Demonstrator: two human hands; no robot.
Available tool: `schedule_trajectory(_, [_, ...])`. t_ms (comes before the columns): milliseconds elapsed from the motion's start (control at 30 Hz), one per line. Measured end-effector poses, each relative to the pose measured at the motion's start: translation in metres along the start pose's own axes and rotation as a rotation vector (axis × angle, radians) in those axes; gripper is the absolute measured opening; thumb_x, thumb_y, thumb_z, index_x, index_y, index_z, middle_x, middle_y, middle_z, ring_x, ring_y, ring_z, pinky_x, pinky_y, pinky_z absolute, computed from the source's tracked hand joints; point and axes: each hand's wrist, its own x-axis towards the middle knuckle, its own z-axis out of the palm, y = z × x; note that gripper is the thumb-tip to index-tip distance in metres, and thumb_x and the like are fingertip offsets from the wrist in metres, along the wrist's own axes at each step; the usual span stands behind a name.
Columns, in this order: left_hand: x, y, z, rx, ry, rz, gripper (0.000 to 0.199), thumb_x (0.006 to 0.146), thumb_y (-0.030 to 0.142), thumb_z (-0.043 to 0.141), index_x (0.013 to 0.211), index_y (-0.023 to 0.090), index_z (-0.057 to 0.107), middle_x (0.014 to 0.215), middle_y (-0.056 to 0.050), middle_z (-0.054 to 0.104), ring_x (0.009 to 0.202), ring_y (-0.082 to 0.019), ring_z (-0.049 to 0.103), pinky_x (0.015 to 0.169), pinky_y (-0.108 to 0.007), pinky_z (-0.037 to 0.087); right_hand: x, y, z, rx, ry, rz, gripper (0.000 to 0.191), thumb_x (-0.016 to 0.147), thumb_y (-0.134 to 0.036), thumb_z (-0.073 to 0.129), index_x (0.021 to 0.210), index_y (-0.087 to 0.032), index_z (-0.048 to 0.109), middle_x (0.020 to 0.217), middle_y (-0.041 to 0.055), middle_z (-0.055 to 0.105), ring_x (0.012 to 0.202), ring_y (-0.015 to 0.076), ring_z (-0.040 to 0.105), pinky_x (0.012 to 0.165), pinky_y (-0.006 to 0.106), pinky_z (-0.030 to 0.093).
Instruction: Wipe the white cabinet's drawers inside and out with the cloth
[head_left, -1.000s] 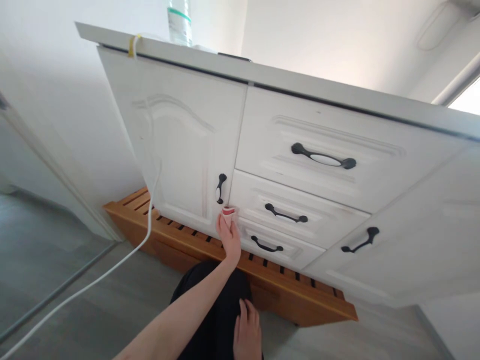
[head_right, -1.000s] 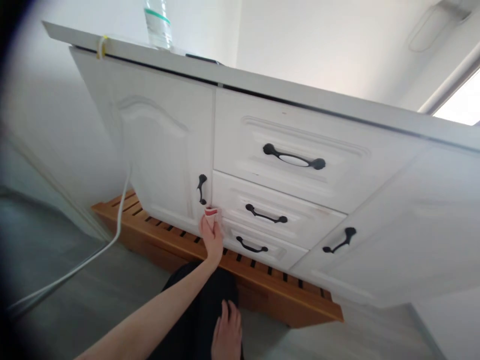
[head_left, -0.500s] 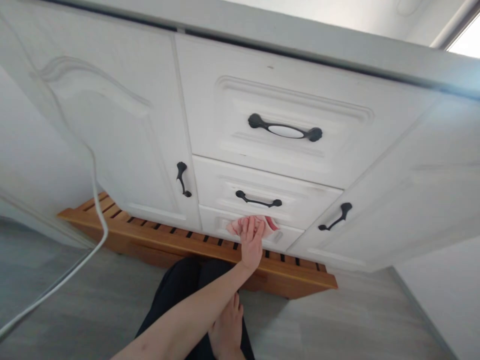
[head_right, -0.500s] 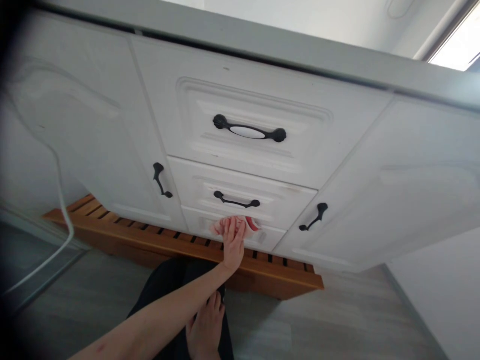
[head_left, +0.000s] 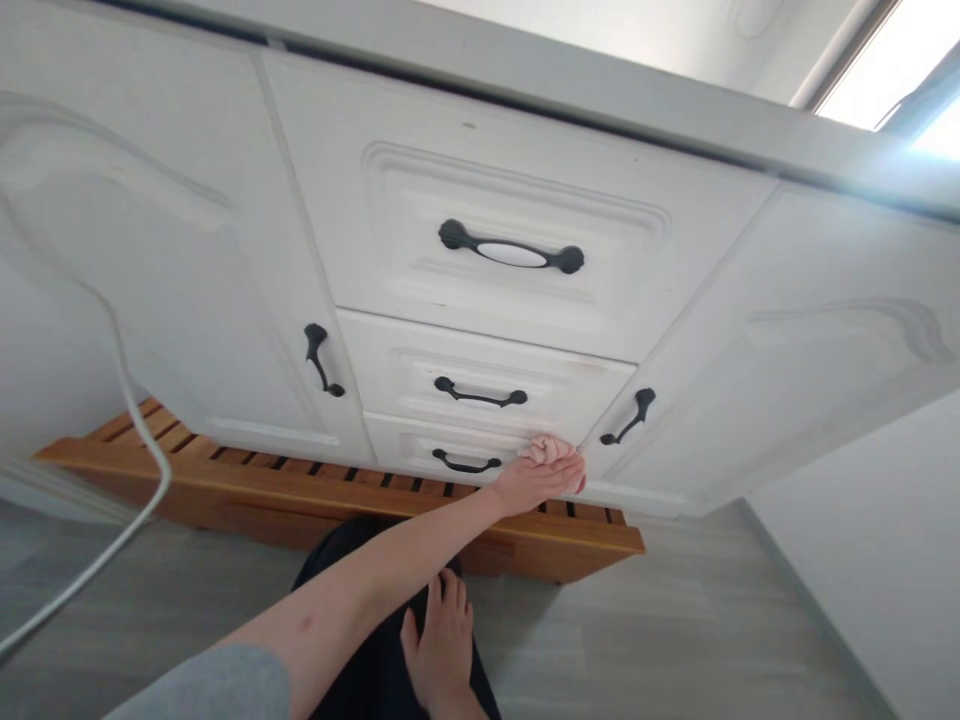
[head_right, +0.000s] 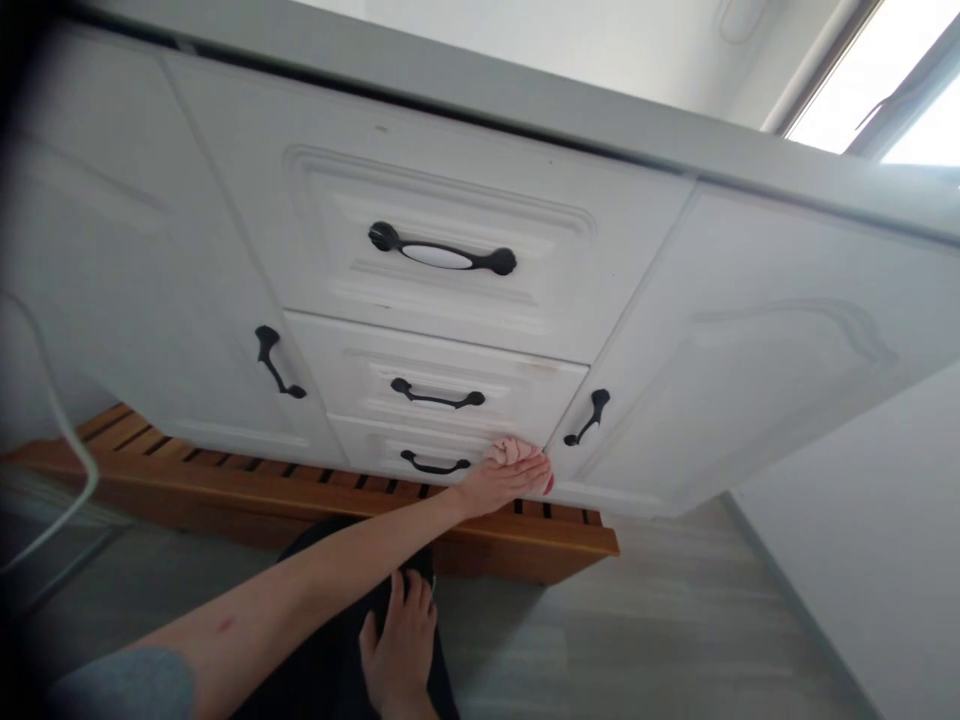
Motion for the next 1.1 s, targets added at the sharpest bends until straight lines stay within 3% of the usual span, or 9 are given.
schedule_trajectory(133, [-0.039, -0.027, -0.014, 0.002, 0.004, 0.047, 0.049, 0.102, 0.013, 0.037, 0.149, 0.023, 0.043, 0.157, -0.002, 0.047, 0.148, -0.009, 0.036, 0.118, -0.027, 0.036, -0.001, 0.007, -0.001, -0.046, 0.01, -0.033, 0.053, 0.085, -0.024, 0.054, 0.138, -0.023, 0.053, 0.132, 0.0154, 0.061, 0.117, 0.0358, 0.061, 0.093, 0.056, 0.055])
schedule_trajectory(267, [-0.111, -0.062, -0.036, -0.095, 0.034, -0.126, 0.054, 0.1, 0.009, 0.038, 0.15, 0.029, 0.043, 0.154, 0.0, 0.052, 0.148, -0.014, 0.038, 0.123, -0.035, 0.032, -0.004, 0.015, 0.002, -0.052, 0.034, -0.074, 0.051, 0.088, -0.027, 0.052, 0.139, -0.023, 0.052, 0.131, 0.0154, 0.062, 0.115, 0.0349, 0.063, 0.089, 0.053, 0.057])
schedule_trajectory(367, [-0.171, -0.078, -0.048, -0.185, 0.241, -0.489, 0.047, 0.098, 0.012, 0.042, 0.132, 0.037, 0.063, 0.143, 0.001, 0.062, 0.141, -0.017, 0.048, 0.121, -0.037, 0.036, -0.004, 0.016, 0.008, -0.049, 0.05, -0.089, 0.049, 0.09, -0.028, 0.051, 0.139, -0.024, 0.052, 0.131, 0.015, 0.062, 0.115, 0.0337, 0.063, 0.087, 0.051, 0.057])
schedule_trajectory(467, [-0.21, -0.082, -0.049, -0.118, 0.552, -0.945, 0.036, 0.098, 0.019, 0.046, 0.119, 0.03, 0.072, 0.154, -0.005, 0.047, 0.147, -0.026, 0.038, 0.122, -0.045, 0.033, -0.001, 0.011, 0.013, -0.059, 0.041, -0.096, 0.049, 0.091, -0.03, 0.05, 0.139, -0.024, 0.053, 0.131, 0.0146, 0.062, 0.115, 0.0331, 0.062, 0.089, 0.049, 0.055])
schedule_trajectory(567, [-0.208, -0.08, -0.038, -0.056, 0.739, -1.253, 0.051, 0.098, 0.022, 0.046, 0.148, 0.02, 0.047, 0.162, -0.015, 0.023, 0.151, -0.032, 0.026, 0.124, -0.049, 0.028, 0.003, 0.0, 0.013, -0.08, -0.012, -0.078, 0.048, 0.091, -0.032, 0.049, 0.139, -0.023, 0.054, 0.132, 0.0144, 0.061, 0.118, 0.0334, 0.06, 0.092, 0.05, 0.053])
schedule_trajectory(700, [-0.165, -0.064, -0.011, -0.074, 0.795, -1.479, 0.069, 0.096, 0.022, 0.048, 0.16, 0.018, 0.02, 0.156, -0.021, 0.028, 0.145, -0.034, 0.031, 0.123, -0.054, 0.026, 0.005, -0.012, 0.01, -0.1, -0.079, -0.053, 0.05, 0.092, -0.031, 0.048, 0.14, -0.02, 0.055, 0.135, 0.0156, 0.06, 0.122, 0.0349, 0.057, 0.097, 0.052, 0.051])
schedule_trajectory(833, [-0.142, -0.034, 0.013, -0.17, 0.736, -1.525, 0.074, 0.086, 0.009, 0.05, 0.157, 0.019, 0.029, 0.157, -0.018, 0.03, 0.145, -0.034, 0.032, 0.122, -0.053, 0.026, 0.005, -0.015, 0.005, -0.082, -0.094, -0.038, 0.049, 0.092, -0.032, 0.049, 0.139, -0.02, 0.056, 0.136, 0.0152, 0.059, 0.123, 0.0346, 0.056, 0.098, 0.052, 0.05])
schedule_trajectory(933, [-0.153, -0.015, 0.023, -0.265, 0.667, -1.502, 0.076, 0.079, 0.002, 0.049, 0.152, 0.021, 0.041, 0.154, -0.015, 0.038, 0.143, -0.031, 0.036, 0.121, -0.048, 0.03, 0.004, -0.012, 0.002, -0.071, -0.09, -0.039, 0.048, 0.092, -0.033, 0.051, 0.138, -0.021, 0.056, 0.135, 0.0149, 0.059, 0.122, 0.0343, 0.057, 0.097, 0.052, 0.051])
schedule_trajectory(1100, [-0.167, 0.002, 0.042, -0.331, 0.626, -1.578, 0.067, 0.084, 0.007, 0.048, 0.15, 0.02, 0.045, 0.15, -0.015, 0.044, 0.142, -0.028, 0.041, 0.121, -0.045, 0.031, 0.003, -0.009, 0.0, -0.067, -0.083, -0.053, 0.049, 0.091, -0.033, 0.051, 0.138, -0.019, 0.056, 0.134, 0.0163, 0.06, 0.121, 0.0354, 0.057, 0.097, 0.051, 0.051])
